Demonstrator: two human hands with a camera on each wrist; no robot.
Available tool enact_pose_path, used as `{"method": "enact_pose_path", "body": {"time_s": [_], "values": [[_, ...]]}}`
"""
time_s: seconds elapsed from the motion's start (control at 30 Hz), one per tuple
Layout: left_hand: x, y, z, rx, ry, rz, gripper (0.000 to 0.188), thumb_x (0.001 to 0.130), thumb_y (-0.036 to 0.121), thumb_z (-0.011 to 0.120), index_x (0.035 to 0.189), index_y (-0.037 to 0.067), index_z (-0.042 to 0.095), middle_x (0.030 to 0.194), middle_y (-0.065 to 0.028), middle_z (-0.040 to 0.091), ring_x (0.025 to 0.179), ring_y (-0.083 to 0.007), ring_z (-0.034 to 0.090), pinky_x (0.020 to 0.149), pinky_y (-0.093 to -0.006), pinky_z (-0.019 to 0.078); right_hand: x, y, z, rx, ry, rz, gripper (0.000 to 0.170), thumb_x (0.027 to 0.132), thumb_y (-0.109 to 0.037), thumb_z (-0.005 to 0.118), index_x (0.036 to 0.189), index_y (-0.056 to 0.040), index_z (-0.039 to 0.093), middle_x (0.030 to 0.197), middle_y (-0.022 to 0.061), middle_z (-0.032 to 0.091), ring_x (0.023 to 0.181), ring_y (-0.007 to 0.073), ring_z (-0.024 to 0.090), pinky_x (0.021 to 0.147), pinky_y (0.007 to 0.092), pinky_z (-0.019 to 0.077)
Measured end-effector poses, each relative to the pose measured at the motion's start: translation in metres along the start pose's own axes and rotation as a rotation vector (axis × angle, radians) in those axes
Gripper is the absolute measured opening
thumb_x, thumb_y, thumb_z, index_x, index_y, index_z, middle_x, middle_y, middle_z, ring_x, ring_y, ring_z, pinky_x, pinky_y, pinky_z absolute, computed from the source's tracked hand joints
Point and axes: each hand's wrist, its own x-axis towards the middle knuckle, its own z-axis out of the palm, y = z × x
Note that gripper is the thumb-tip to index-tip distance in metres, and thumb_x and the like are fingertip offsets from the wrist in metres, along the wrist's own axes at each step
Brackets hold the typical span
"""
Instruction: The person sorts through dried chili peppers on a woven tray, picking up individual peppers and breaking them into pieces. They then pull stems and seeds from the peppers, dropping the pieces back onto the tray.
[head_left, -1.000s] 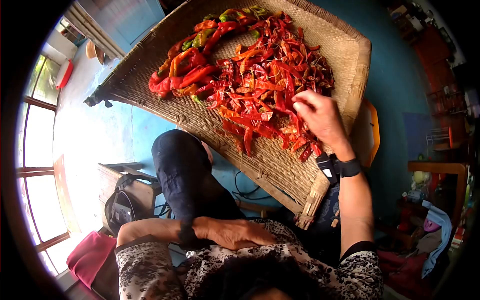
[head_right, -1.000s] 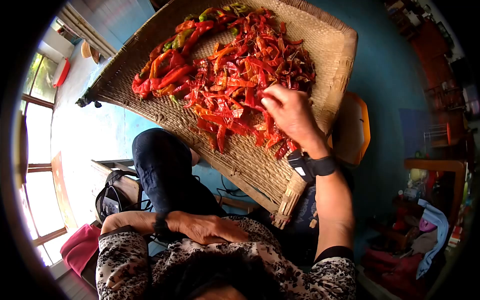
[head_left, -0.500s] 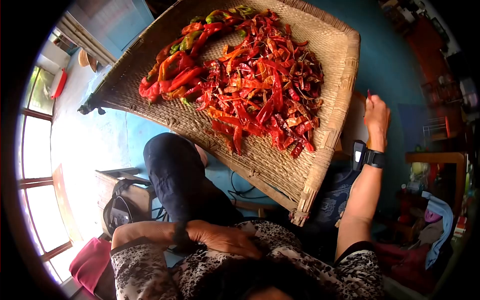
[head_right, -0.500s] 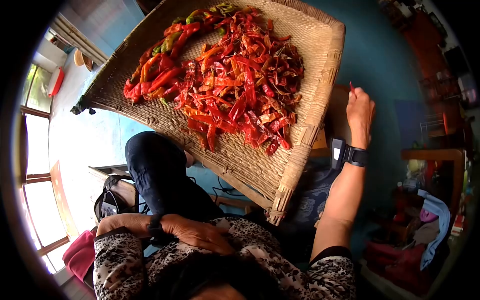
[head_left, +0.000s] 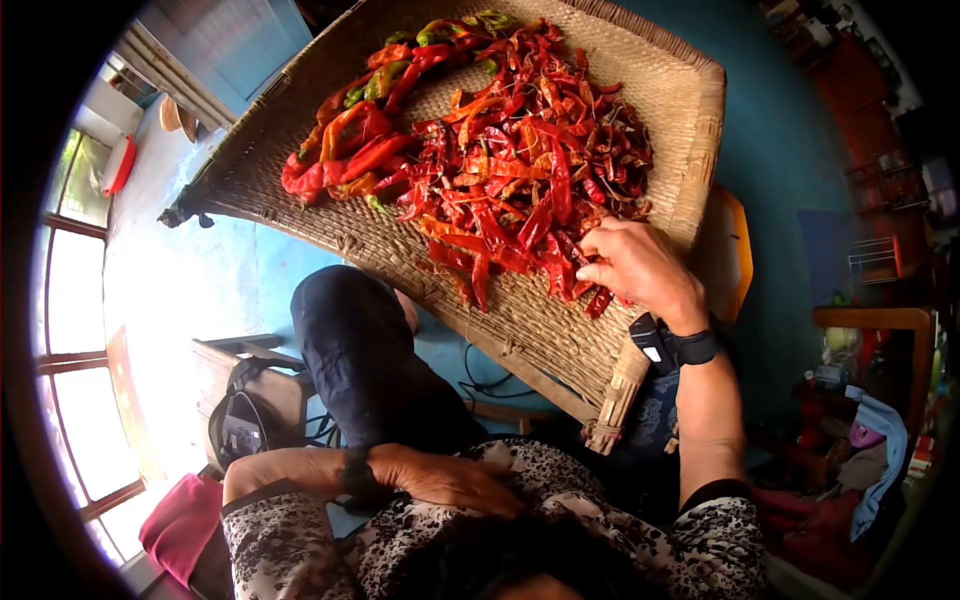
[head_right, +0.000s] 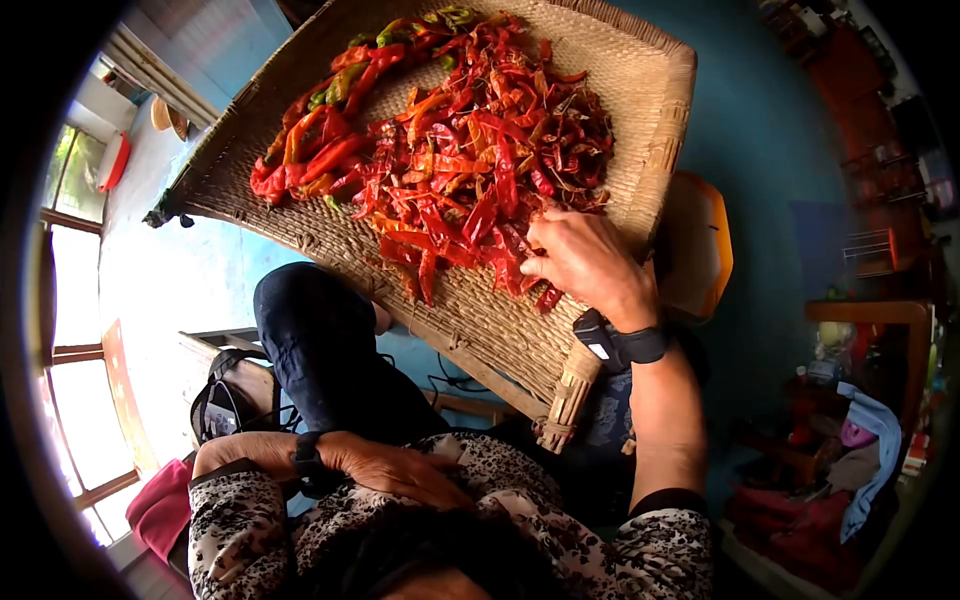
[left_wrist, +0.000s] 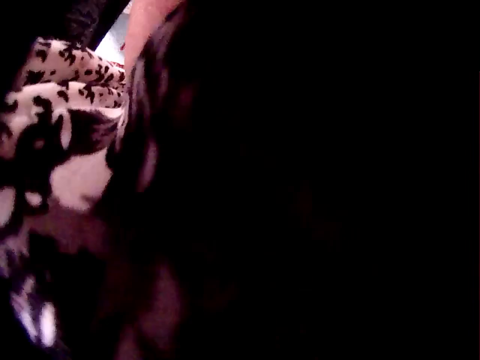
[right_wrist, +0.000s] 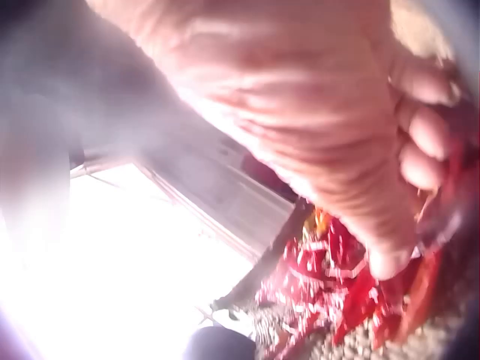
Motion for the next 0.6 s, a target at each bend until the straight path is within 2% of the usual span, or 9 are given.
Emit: {"method": "enact_pose_path", "body": {"time_s": [0.03,0.1,0.23,0.3,0.37,0.43,0.5,0.57,0.6], "values": [[-0.002,0.004,-0.002,0.006,0.009,0.013,0.046,0.103,0.029,0.028,0.136,-0.001,0.040,0.145,-0.0171,0.036,0.137,-0.0270,0.030,0.116,-0.0448,0.0096,-0.001,0.000,0.007,-0.063,-0.020,0.018,0.026,0.073,-0.017,0.073,0.090,-0.0023,0.062,0.082,0.0151,0.058,0.081,0.0347,0.058,0.068,0.0426,0.0465],[-0.001,0.007,-0.001,0.008,0.016,0.025,0.047,0.103,0.030,0.028,0.136,0.000,0.040,0.145,-0.0170,0.036,0.137,-0.0272,0.029,0.116,-0.0462,0.0098,-0.005,0.003,0.019,-0.124,0.195,-0.075,0.021,0.075,-0.015,0.071,0.085,-0.0019,0.057,0.083,0.0157,0.058,0.082,0.0354,0.058,0.068,0.0438,0.0458],[0.013,-0.009,0.003,0.147,0.046,0.026,0.049,0.103,0.032,0.027,0.138,0.000,0.038,0.145,-0.0171,0.036,0.137,-0.0260,0.029,0.115,-0.0502,0.0090,0.004,0.007,0.009,-0.167,0.138,0.002,0.018,0.077,-0.010,0.068,0.077,-0.0009,0.052,0.078,0.0156,0.056,0.072,0.0336,0.057,0.063,0.0422,0.0453],[0.015,0.002,-0.005,0.157,-0.036,0.057,0.048,0.103,0.031,0.026,0.138,0.000,0.037,0.144,-0.0173,0.038,0.136,-0.0263,0.032,0.114,-0.0513,0.0103,0.004,0.011,0.005,0.168,0.162,0.047,0.019,0.079,-0.007,0.065,0.072,-0.0007,0.048,0.068,0.0094,0.053,0.060,0.0232,0.053,0.055,0.0363,0.0436],[0.011,-0.016,0.003,0.118,-0.025,0.039,0.047,0.103,0.030,0.027,0.137,-0.001,0.039,0.142,-0.0175,0.040,0.134,-0.0270,0.035,0.114,-0.0500,0.0124,0.001,0.015,-0.003,0.443,0.266,0.104,0.011,0.084,-0.008,0.062,0.078,-0.0022,0.056,0.065,-0.0011,0.051,0.058,0.0049,0.046,0.050,0.0236,0.0382],[0.008,-0.017,0.003,0.079,-0.021,0.014,0.047,0.103,0.029,0.028,0.136,-0.002,0.040,0.141,-0.0176,0.041,0.132,-0.0277,0.037,0.113,-0.0486,0.0145,-0.006,0.029,-0.023,0.531,0.426,0.127,0.013,0.086,-0.015,0.064,0.088,-0.0018,0.063,0.065,0.0012,0.057,0.058,0.0080,0.050,0.054,0.0261,0.0423],[0.007,-0.005,-0.001,0.061,-0.002,-0.028,0.046,0.103,0.030,0.029,0.133,-0.003,0.044,0.138,-0.0171,0.046,0.129,-0.0286,0.042,0.113,-0.0450,0.0196,-0.021,0.053,-0.041,0.492,0.575,0.303,0.014,0.087,-0.015,0.062,0.093,-0.0016,0.064,0.065,0.0042,0.060,0.057,0.0093,0.051,0.054,0.0264,0.0426],[0.009,-0.004,-0.005,0.023,-0.006,-0.048,0.046,0.103,0.031,0.031,0.132,-0.002,0.046,0.136,-0.0163,0.047,0.128,-0.0288,0.043,0.112,-0.0433,0.0235,-0.035,0.082,-0.048,0.167,0.700,0.478,0.014,0.091,-0.013,0.060,0.088,0.0003,0.059,0.066,-0.0026,0.052,0.059,0.0039,0.046,0.052,0.0207,0.0381],[0.010,-0.003,-0.007,-0.014,-0.006,-0.067,0.046,0.102,0.032,0.032,0.131,-0.001,0.048,0.135,-0.0156,0.049,0.126,-0.0290,0.044,0.111,-0.0415,0.0275,-0.043,0.086,-0.052,-0.093,0.652,0.708,0.014,0.090,-0.013,0.060,0.093,0.0001,0.059,0.070,0.0015,0.056,0.061,0.0103,0.052,0.053,0.0267,0.0414]]}}
